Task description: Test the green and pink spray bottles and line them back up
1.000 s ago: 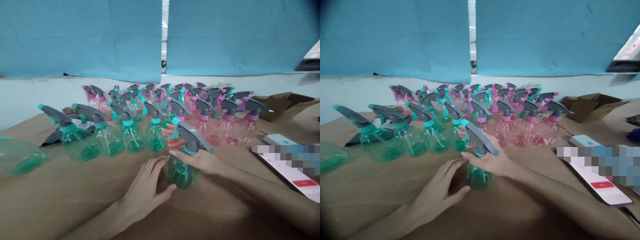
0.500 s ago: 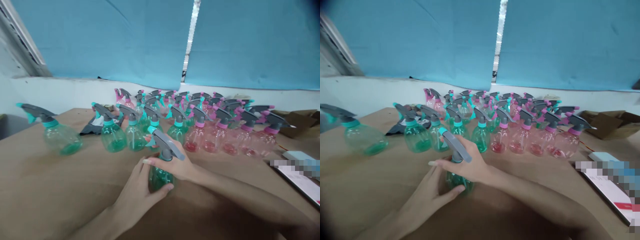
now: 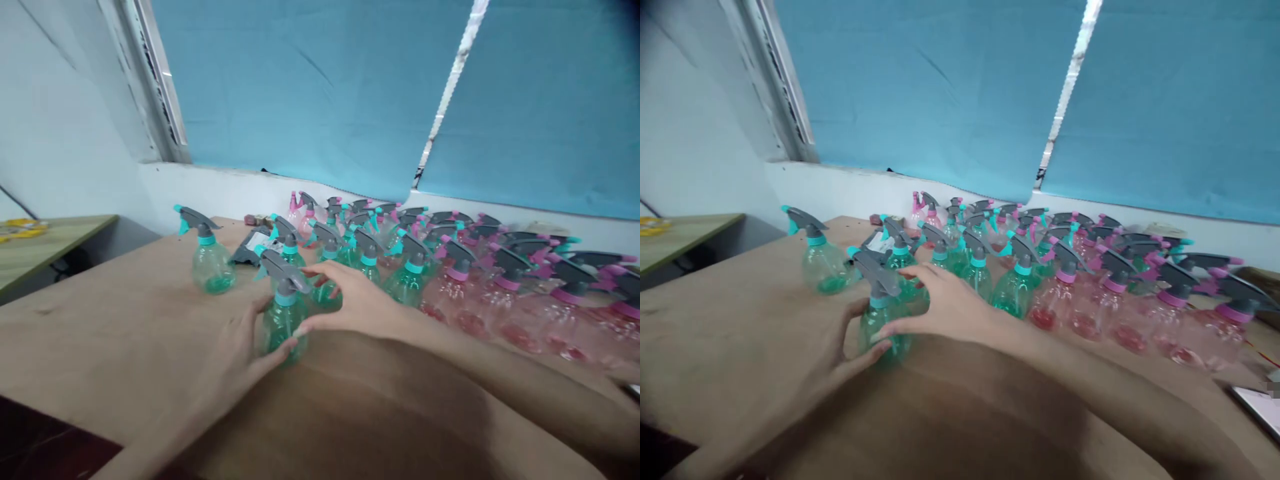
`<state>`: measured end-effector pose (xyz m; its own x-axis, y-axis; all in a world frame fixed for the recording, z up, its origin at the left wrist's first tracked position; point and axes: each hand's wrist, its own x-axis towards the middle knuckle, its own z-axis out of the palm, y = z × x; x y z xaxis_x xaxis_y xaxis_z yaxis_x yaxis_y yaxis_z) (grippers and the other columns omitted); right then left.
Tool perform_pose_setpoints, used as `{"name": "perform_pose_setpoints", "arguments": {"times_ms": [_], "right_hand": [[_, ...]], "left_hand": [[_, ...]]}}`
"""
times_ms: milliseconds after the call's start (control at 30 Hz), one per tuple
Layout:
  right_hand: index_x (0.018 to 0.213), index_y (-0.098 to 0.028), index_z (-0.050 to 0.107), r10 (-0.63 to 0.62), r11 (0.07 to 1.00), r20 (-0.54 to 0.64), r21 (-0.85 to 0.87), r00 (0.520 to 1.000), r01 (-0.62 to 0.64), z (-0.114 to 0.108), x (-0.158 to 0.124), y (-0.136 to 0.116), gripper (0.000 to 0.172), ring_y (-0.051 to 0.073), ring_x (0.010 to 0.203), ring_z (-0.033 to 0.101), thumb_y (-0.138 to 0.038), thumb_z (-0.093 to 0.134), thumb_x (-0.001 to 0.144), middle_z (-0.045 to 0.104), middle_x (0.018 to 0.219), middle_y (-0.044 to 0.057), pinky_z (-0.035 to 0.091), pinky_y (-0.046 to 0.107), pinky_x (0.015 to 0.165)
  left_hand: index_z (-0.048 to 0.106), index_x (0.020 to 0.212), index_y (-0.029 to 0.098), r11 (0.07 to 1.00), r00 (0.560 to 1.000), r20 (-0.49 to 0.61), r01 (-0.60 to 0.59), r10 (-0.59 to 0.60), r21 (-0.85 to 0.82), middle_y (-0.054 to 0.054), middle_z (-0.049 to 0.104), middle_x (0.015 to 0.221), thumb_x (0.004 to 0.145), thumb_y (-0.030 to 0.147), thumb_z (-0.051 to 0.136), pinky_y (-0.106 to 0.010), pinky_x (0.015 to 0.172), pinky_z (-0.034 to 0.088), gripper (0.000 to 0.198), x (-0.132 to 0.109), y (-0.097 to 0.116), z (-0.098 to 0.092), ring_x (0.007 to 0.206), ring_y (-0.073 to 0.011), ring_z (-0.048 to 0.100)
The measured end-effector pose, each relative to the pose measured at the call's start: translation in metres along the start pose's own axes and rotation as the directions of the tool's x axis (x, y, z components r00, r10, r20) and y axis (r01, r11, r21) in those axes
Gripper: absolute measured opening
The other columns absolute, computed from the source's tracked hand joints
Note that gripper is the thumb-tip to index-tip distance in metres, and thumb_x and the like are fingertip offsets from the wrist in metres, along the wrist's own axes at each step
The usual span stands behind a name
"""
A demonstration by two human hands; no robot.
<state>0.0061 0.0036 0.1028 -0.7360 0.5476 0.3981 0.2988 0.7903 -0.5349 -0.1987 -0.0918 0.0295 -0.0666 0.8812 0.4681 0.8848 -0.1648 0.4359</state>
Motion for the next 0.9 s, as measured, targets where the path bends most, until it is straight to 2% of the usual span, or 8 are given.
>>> {"name": "perform_pose_setpoints", "arguments": {"times_ms": [67,133,200,267,400,533,700,900], "right_hand": [[0.114,-0.022,0.056,0.011,0.999,-0.063,-0.034,0.998,-0.013,-0.009,0.013,-0.004,0.058,0.019,0.088,0.060,-0.060,0.062,0.070,0.062,0.114,0.007,0.048,0.035,0.074],[0.106,-0.019,0.060,-0.019,0.995,-0.125,-0.098,0.992,0.007,-0.018,0.030,-0.008,0.042,0.015,0.075,0.061,-0.050,0.061,0.077,0.066,0.106,0.005,0.047,0.032,0.072],[0.105,-0.017,0.061,-0.029,0.984,-0.172,-0.180,0.985,-0.003,-0.023,0.050,-0.011,0.038,0.016,0.078,0.062,-0.046,0.059,0.080,0.067,0.106,0.006,0.046,0.031,0.072],[0.107,-0.015,0.062,-0.007,0.957,-0.201,-0.285,0.980,-0.052,-0.024,0.071,-0.012,0.042,0.022,0.090,0.061,-0.047,0.058,0.079,0.068,0.103,0.009,0.044,0.034,0.074],[0.118,-0.010,0.058,0.114,0.901,-0.190,-0.394,0.975,-0.182,-0.016,0.108,-0.009,0.051,0.027,0.098,0.060,-0.047,0.054,0.081,0.068,0.101,0.015,0.043,0.037,0.079],[0.113,-0.010,0.060,0.183,0.847,-0.153,-0.476,0.971,-0.235,-0.002,0.129,-0.003,0.050,0.032,0.094,0.061,-0.048,0.052,0.081,0.068,0.098,0.019,0.044,0.038,0.069],[0.095,-0.014,0.067,0.218,0.806,-0.138,-0.532,0.966,-0.259,0.006,0.136,0.000,0.034,0.033,0.093,0.061,-0.042,0.052,0.084,0.066,0.100,0.019,0.042,0.037,0.065],[0.091,-0.016,0.067,0.215,0.804,-0.134,-0.539,0.967,-0.253,0.006,0.135,0.001,0.031,0.030,0.086,0.062,-0.041,0.049,0.086,0.068,0.089,0.015,0.038,0.034,0.062]], "left_hand": [[0.044,0.121,0.023,0.998,0.993,-0.108,-0.045,0.049,0.040,-0.008,0.059,0.110,0.080,0.057,0.056,-0.046,0.083,0.047,0.054,0.010,-0.027,-0.007,0.102,-0.0325,0.058],[0.047,0.119,0.020,0.986,0.979,-0.181,-0.063,0.090,0.152,-0.010,0.056,0.109,0.079,0.061,0.056,-0.047,0.085,0.045,0.058,0.022,-0.052,-0.012,0.102,-0.0334,0.057],[0.049,0.120,0.018,0.968,0.971,-0.202,-0.074,0.125,0.241,-0.010,0.055,0.108,0.080,0.062,0.054,-0.045,0.087,0.045,0.059,0.035,-0.069,-0.017,0.101,-0.0323,0.057],[0.050,0.119,0.017,0.956,0.975,-0.187,-0.066,0.123,0.285,-0.011,0.056,0.106,0.080,0.062,0.053,-0.045,0.085,0.046,0.060,0.047,-0.080,-0.021,0.099,-0.0325,0.057],[0.052,0.116,0.018,0.947,0.980,-0.158,-0.065,0.120,0.315,-0.010,0.059,0.101,0.079,0.059,0.055,-0.046,0.086,0.044,0.056,0.066,-0.083,-0.028,0.099,-0.0335,0.056],[0.052,0.116,0.019,0.935,0.984,-0.141,-0.052,0.107,0.351,-0.009,0.061,0.097,0.078,0.054,0.058,-0.047,0.086,0.043,0.052,0.075,-0.077,-0.031,0.101,-0.0351,0.053],[0.054,0.115,0.018,0.921,0.985,-0.137,-0.046,0.106,0.387,-0.012,0.058,0.101,0.078,0.053,0.059,-0.049,0.091,0.038,0.051,0.081,-0.074,-0.033,0.105,-0.0369,0.049],[0.056,0.116,0.018,0.916,0.984,-0.126,-0.065,0.124,0.396,-0.011,0.054,0.101,0.078,0.052,0.061,-0.049,0.094,0.037,0.051,0.089,-0.082,-0.032,0.105,-0.0358,0.048]]}}
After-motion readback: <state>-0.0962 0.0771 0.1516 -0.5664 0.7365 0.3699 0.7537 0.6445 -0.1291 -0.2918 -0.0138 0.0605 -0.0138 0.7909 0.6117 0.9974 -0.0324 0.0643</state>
